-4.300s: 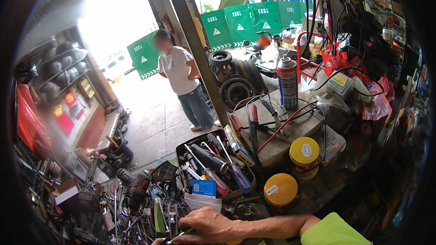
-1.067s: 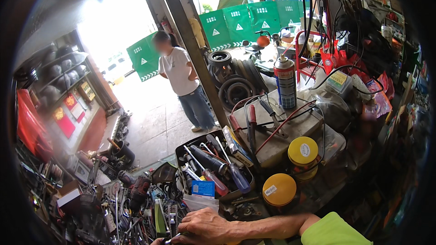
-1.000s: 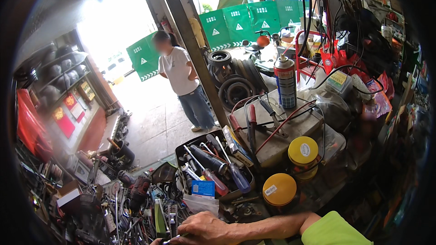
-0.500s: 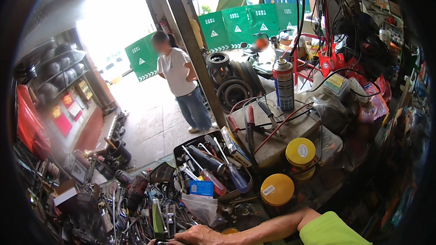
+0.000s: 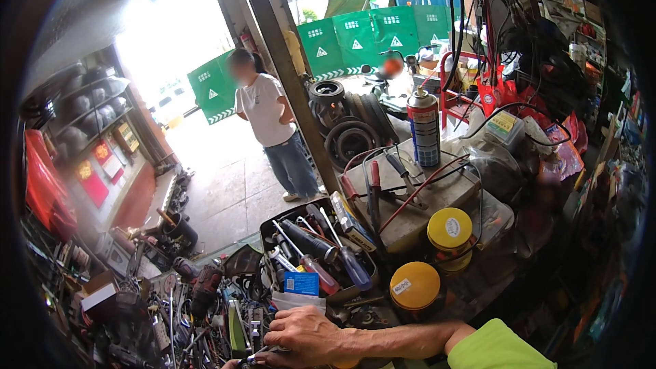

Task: The person holds a small electronic component and uses a tool to manipulate wires and connectors. They repeatedly adjust the component while standing at a cluttered workbench in a workshop.

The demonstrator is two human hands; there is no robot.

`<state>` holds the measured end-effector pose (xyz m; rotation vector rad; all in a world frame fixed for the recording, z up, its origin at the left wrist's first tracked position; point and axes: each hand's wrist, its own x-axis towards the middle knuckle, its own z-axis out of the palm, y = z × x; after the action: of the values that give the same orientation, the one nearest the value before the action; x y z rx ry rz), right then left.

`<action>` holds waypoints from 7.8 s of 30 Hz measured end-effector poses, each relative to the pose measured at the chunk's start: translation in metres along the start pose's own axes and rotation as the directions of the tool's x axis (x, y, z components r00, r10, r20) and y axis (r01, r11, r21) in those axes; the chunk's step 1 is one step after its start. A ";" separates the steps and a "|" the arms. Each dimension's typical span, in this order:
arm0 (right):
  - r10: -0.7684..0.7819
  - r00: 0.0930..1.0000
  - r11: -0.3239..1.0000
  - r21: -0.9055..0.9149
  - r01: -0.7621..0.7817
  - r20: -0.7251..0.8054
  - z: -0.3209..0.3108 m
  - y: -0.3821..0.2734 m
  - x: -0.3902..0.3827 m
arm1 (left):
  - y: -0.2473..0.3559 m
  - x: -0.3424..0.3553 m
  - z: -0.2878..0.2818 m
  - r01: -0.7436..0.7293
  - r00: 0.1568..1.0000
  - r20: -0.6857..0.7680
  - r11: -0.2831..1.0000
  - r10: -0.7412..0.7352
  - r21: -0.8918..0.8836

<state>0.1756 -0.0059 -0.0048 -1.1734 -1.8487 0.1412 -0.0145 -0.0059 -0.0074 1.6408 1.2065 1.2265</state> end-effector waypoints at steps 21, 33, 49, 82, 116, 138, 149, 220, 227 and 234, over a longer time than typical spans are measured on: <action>-0.177 0.983 0.983 0.032 0.179 -0.058 0.002 0.009 -0.002 | 0.001 -0.002 0.002 -0.096 0.993 0.075 0.985 0.086 0.142; 0.001 1.000 0.944 0.331 -0.004 0.009 0.037 0.004 -0.014 | 0.017 -0.005 -0.002 0.122 0.993 -0.002 0.992 -0.122 0.043; 0.266 0.914 0.643 0.650 -0.406 0.308 0.040 -0.014 -0.011 | -0.010 -0.002 0.002 0.060 0.992 -0.100 0.983 -0.078 -0.171; 0.166 0.984 0.792 0.586 -0.172 0.065 0.022 0.001 -0.009 | 0.011 -0.010 0.006 -0.036 0.985 -0.171 0.971 -0.005 -0.237; 0.331 0.784 0.588 0.535 -0.606 0.525 -0.005 -0.011 0.004 | 0.008 0.002 0.006 0.107 0.966 -0.124 0.793 -0.225 -0.600; 0.303 0.705 0.414 0.578 -0.703 0.641 0.004 0.000 0.002 | 0.018 0.004 0.000 0.234 0.938 -0.128 0.862 -0.322 -0.450; 0.275 0.693 0.578 0.461 -0.673 0.666 0.020 0.019 -0.002 | 0.014 0.007 -0.004 0.205 0.974 0.018 0.850 -0.225 -0.485; -0.079 0.995 0.953 0.296 0.056 0.067 0.016 -0.009 0.000 | -0.018 0.007 -0.005 -0.307 0.951 -0.009 0.948 0.309 0.080; -0.168 0.986 0.985 0.045 0.167 0.019 0.005 -0.007 0.010 | -0.024 0.006 -0.006 -0.396 0.918 0.089 0.905 0.386 0.155; -0.131 0.989 0.991 0.010 0.131 0.067 0.000 -0.001 0.008 | -0.017 0.011 -0.005 -0.453 0.892 0.092 0.874 0.443 0.177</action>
<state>0.1738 -0.0007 0.0010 -1.0509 -1.9773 0.1122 -0.0229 0.0092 -0.0194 2.1719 0.9646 1.3654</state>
